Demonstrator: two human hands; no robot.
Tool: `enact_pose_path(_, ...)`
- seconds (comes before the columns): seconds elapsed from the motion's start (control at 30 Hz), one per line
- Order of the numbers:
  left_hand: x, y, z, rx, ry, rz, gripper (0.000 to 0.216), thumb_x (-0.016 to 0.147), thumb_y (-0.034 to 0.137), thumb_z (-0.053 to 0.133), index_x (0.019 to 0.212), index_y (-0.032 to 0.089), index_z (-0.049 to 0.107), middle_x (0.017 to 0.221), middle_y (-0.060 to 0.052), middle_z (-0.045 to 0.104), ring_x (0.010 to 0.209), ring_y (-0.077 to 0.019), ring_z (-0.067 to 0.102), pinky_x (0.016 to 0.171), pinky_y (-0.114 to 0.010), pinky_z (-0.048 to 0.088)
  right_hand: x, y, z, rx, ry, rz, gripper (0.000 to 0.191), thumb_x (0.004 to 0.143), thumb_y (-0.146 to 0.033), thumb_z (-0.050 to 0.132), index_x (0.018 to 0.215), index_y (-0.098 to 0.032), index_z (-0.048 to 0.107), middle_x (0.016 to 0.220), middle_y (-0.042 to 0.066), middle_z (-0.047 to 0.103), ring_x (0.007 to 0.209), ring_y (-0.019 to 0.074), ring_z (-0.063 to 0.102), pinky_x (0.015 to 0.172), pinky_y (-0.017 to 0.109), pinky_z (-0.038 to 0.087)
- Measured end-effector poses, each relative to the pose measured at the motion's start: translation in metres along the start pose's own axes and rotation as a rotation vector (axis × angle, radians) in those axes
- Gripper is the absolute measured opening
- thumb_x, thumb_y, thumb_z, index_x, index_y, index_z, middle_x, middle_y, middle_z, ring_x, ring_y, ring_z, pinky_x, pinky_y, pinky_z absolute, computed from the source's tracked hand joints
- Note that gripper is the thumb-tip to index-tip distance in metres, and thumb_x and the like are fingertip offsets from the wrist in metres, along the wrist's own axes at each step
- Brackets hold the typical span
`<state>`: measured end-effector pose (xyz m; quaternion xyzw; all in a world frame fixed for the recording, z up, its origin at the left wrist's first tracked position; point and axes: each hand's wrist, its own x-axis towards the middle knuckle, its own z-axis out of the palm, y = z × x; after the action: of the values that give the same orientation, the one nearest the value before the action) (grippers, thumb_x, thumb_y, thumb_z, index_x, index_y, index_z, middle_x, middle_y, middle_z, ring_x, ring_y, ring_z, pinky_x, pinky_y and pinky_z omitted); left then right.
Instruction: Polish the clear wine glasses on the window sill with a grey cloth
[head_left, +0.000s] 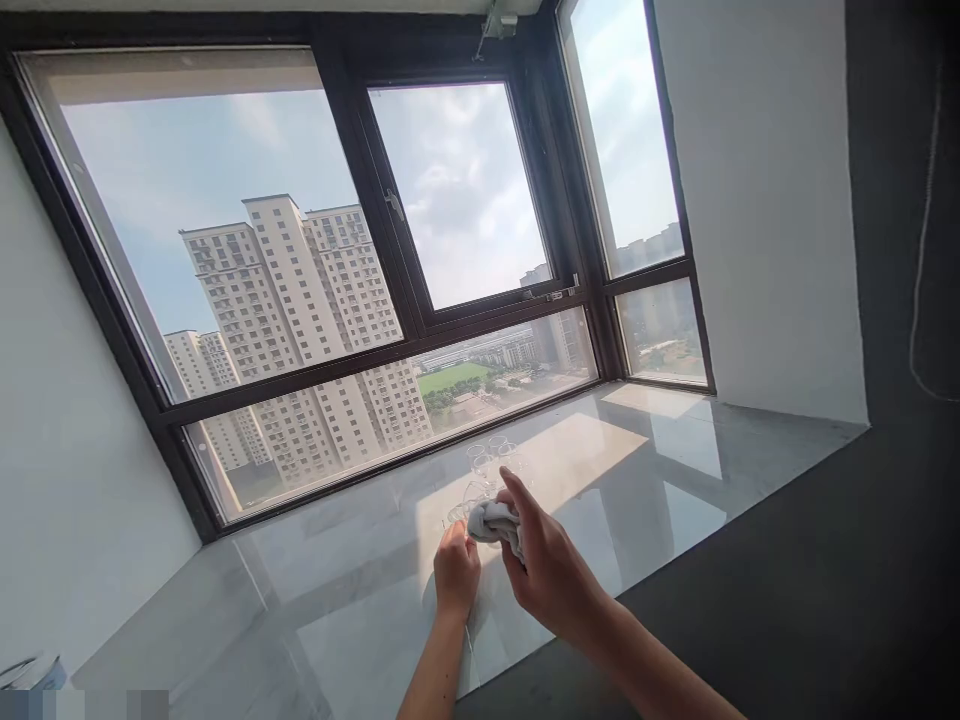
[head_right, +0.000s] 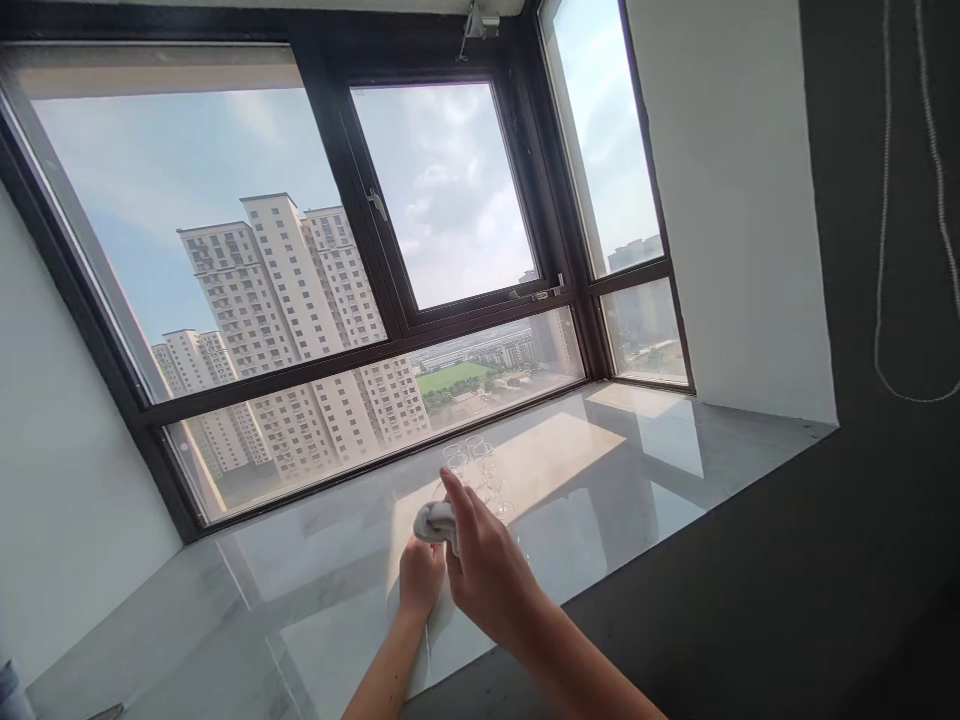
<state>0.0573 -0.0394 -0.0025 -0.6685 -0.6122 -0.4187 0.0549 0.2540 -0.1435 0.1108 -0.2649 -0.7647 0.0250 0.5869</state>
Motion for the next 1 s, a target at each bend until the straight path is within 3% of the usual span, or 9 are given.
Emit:
enact_pose_path(0.07,0.0,0.0,0.0,0.05,0.009,0.04,0.024,0.089,0.016,0.039,0.086,0.022,0.062,0.084,-0.009,0.067,0.083,-0.0236,0.065,0.07,-0.033,0.045,-0.009,0.035,0.019,-0.053,-0.125,0.09,0.087,0.08,-0.001,0.042,0.156,-0.025,0.005,0.122,0.015,0.059,0.107,0.0252,0.062,0.083,0.043,0.057)
enact_pose_path(0.17,-0.001,0.001,0.002,0.115,0.0,0.117,0.023,0.091,0.017,0.04,0.079,0.023,0.059,0.08,-0.007,0.065,0.077,-0.0224,0.061,0.067,-0.033,0.044,-0.02,0.075,0.042,-0.164,-0.267,0.091,0.089,0.073,0.003,0.04,0.153,-0.024,0.012,0.128,0.016,0.055,0.118,0.0271,0.055,0.092,0.046,0.053)
enact_pose_path(0.4,-0.002,0.004,0.004,0.235,-0.024,0.269,0.027,0.08,0.005,0.045,0.069,0.024,0.06,0.074,-0.006,0.061,0.075,-0.0234,0.058,0.07,-0.037,0.045,-0.011,0.095,0.069,-0.293,-0.559,0.119,0.091,0.061,0.007,0.048,0.146,-0.02,0.031,0.126,0.014,0.057,0.114,0.028,0.051,0.09,0.041,0.049)
enact_pose_path(0.5,-0.003,0.006,0.0,0.216,-0.017,0.31,0.023,0.082,0.008,0.049,0.073,0.023,0.063,0.078,-0.006,0.063,0.08,-0.024,0.058,0.073,-0.038,0.045,0.001,0.102,0.069,-0.236,-0.496,0.155,0.082,0.064,0.008,0.048,0.141,-0.018,0.036,0.12,0.013,0.059,0.108,0.0252,0.054,0.087,0.037,0.048)
enact_pose_path(0.67,-0.005,0.009,-0.005,0.142,-0.024,0.339,0.017,0.089,0.014,0.053,0.091,0.024,0.066,0.086,-0.005,0.066,0.085,-0.0232,0.059,0.079,-0.037,0.045,0.013,0.119,0.055,-0.165,-0.197,0.231,0.075,0.066,0.007,0.042,0.133,-0.024,0.032,0.106,0.007,0.061,0.098,0.0198,0.058,0.086,0.035,0.049)
enact_pose_path(0.8,-0.005,0.007,-0.005,0.107,0.016,0.313,0.016,0.091,0.016,0.052,0.095,0.024,0.065,0.088,-0.005,0.066,0.086,-0.0222,0.059,0.081,-0.035,0.044,0.01,0.13,0.041,-0.129,-0.045,0.317,0.068,0.07,0.001,0.045,0.13,-0.026,0.031,0.101,0.005,0.06,0.087,0.0186,0.061,0.079,0.033,0.049)
enact_pose_path(0.9,-0.004,0.005,-0.004,0.094,0.057,0.269,0.016,0.093,0.018,0.049,0.093,0.024,0.063,0.086,-0.005,0.065,0.084,-0.0216,0.059,0.078,-0.033,0.044,0.005,0.134,0.035,-0.094,-0.027,0.367,0.065,0.069,0.001,0.046,0.127,-0.026,0.031,0.097,0.003,0.059,0.081,0.017,0.061,0.077,0.031,0.048)
enact_pose_path(1.0,-0.003,0.004,-0.004,0.093,0.054,0.267,0.018,0.093,0.017,0.048,0.095,0.023,0.064,0.085,-0.005,0.065,0.083,-0.0215,0.057,0.077,-0.032,0.044,0.002,0.133,0.031,-0.061,-0.141,0.371,0.062,0.067,-0.001,0.048,0.123,-0.026,0.035,0.091,0.001,0.059,0.076,0.0156,0.059,0.071,0.027,0.045)
